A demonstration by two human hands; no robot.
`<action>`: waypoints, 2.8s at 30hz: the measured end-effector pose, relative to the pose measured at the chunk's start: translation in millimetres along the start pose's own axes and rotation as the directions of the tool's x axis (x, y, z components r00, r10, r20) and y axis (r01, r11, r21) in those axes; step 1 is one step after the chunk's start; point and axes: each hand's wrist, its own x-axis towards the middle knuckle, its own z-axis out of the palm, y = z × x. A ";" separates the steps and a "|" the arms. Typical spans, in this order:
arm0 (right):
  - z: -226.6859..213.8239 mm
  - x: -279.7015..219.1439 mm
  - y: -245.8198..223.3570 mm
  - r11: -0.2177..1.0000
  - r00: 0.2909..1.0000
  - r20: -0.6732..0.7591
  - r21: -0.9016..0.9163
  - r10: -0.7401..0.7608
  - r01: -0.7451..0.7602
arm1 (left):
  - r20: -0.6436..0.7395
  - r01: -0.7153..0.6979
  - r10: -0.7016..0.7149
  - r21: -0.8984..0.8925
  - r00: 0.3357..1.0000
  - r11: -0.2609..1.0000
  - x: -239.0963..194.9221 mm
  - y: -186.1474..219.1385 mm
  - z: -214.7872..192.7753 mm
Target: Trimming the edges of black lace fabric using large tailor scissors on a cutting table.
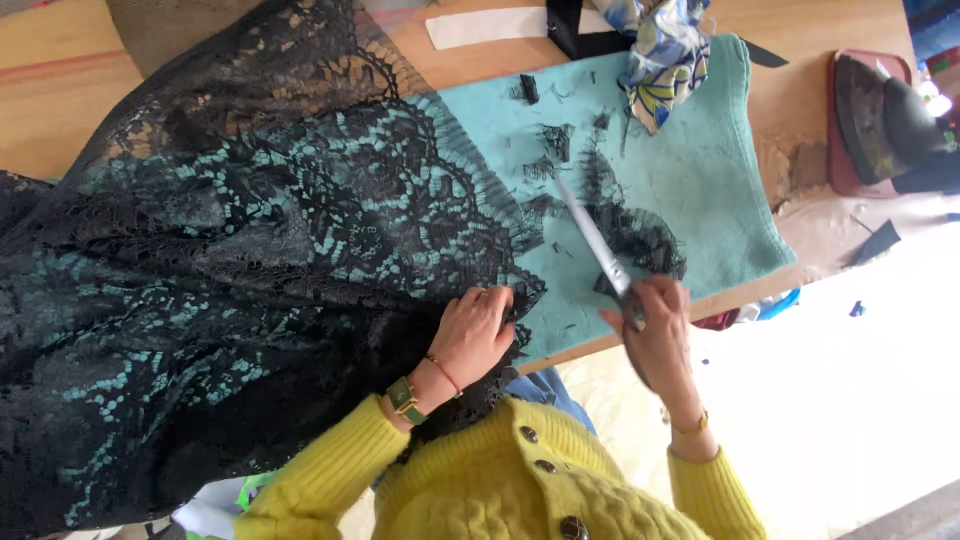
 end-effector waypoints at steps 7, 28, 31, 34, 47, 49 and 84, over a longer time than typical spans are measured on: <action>25.6 -60.1 6.2 0.872 0.929 0.329 0.390 0.168 -0.296 | -0.287 -0.117 0.212 0.315 0.934 0.942 17.0 15.8 5.3; 6.1 -108.5 -120.9 0.413 0.715 0.678 0.610 0.171 -0.676 | -0.348 -0.163 -0.034 -0.522 0.937 0.837 2.5 -15.3 -23.6; 10.0 -101.1 -133.7 0.445 0.758 0.636 0.642 0.147 -0.625 | -0.350 -0.182 -0.030 -0.558 0.936 0.810 0.4 -14.3 -29.4; 55.9 -121.9 -109.3 0.307 0.749 0.608 0.683 0.264 -0.663 | -0.363 -0.155 -0.070 -0.555 0.929 0.817 0.0 -8.3 -39.2; 62.7 -114.7 -136.1 0.224 0.734 0.595 0.706 0.327 -0.672 | -0.373 -0.165 -0.056 -0.535 0.926 0.828 0.3 -15.1 -31.7; 58.4 -109.6 -140.1 0.238 0.736 0.599 0.701 0.315 -0.672 | -0.373 -0.169 -0.048 -0.526 0.926 0.833 0.9 -17.5 -27.6; 64.2 -104.8 -104.9 0.189 0.699 0.675 0.674 0.235 -0.714 | -0.423 -0.216 -0.031 -0.523 0.905 0.825 1.9 -10.0 -41.1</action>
